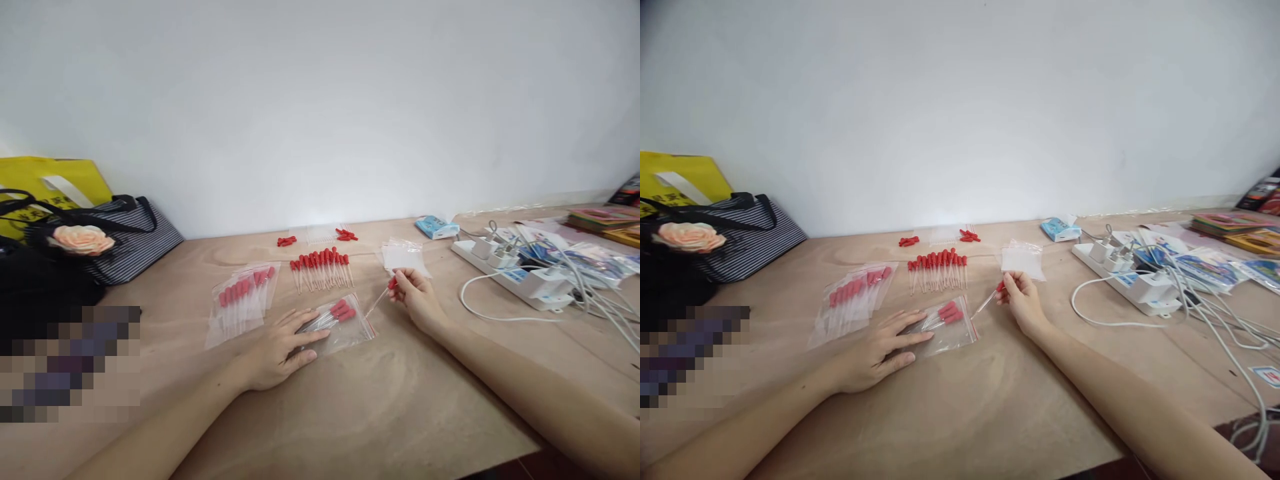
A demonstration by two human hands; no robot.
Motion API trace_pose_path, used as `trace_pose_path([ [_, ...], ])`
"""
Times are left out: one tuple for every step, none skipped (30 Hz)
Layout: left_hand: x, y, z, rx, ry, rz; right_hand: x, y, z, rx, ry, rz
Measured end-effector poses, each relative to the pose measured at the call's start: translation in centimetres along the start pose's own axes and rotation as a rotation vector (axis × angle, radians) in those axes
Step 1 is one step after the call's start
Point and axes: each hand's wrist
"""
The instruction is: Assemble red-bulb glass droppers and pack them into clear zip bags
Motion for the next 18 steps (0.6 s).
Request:
trace_pose_path([
  [0.0, 0.0, 0.0, 0.002, 0.007, 0.002, 0.0, -0.4, -0.1, -0.031, 0.011, 0.022],
  [0.0, 0.0, -0.1, 0.003, 0.012, 0.003, -0.2, -0.8, -0.1, -0.06, 0.016, 0.046],
  [0.0, 0.0, -0.1, 0.004, 0.015, 0.004, -0.3, -1.1, -0.1, -0.087, 0.017, 0.074],
  [0.0, 0.0, -0.1, 0.003, 0.015, 0.003, -0.5, -1.4, -0.1, -0.11, 0.016, 0.103],
  [0.0, 0.0, -0.1, 0.001, 0.014, 0.002, -0.7, -1.6, 0.0, -0.13, 0.014, 0.134],
  [0.0, -0.1, -0.1, -0.001, 0.012, 0.002, -0.8, -1.8, 0.0, -0.145, 0.007, 0.173],
  [-0.1, -0.1, 0.0, -0.004, 0.009, 0.002, -0.9, -2.0, 0.0, -0.155, -0.009, 0.218],
  [-0.1, -0.1, 0.0, -0.006, 0.007, 0.003, -0.9, -2.1, 0.0, -0.159, -0.036, 0.269],
  [-0.1, -0.1, 0.1, -0.011, 0.006, 0.005, -0.9, -2.1, -0.1, -0.158, -0.074, 0.321],
  [-0.1, -0.1, 0.1, -0.015, 0.007, 0.005, -0.8, -2.1, -0.2, -0.152, -0.119, 0.368],
  [-0.1, -0.1, 0.1, -0.018, 0.008, 0.006, -0.8, -2.1, -0.3, -0.143, -0.165, 0.407],
  [-0.1, -0.1, 0.1, -0.021, 0.009, 0.005, -0.8, -2.1, -0.5, -0.131, -0.208, 0.435],
  [-0.1, -0.1, 0.1, -0.023, 0.011, 0.005, -0.7, -2.1, -0.6, -0.12, -0.248, 0.454],
  [-0.1, 0.0, 0.1, -0.026, 0.012, 0.005, -0.7, -2.1, -0.6, -0.109, -0.285, 0.472],
  [-0.1, 0.0, 0.0, -0.029, 0.014, 0.005, -0.8, -2.1, -0.6, -0.098, -0.321, 0.491],
  [0.0, 0.0, 0.0, -0.032, 0.016, 0.005, -0.8, -2.1, -0.6, -0.086, -0.355, 0.515],
  [0.0, 0.0, -0.1, -0.035, 0.019, 0.004, -0.8, -2.1, -0.5, -0.076, -0.384, 0.545],
  [0.0, 0.1, -0.1, -0.038, 0.022, 0.001, -0.9, -2.1, -0.5, -0.071, -0.405, 0.578],
])
Point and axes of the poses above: each hand's wrist, its own y-axis towards the middle knuckle, its own x-axis out of the back of the hand, z = x × y, and after that the axes turned 3 degrees about y, right-handed
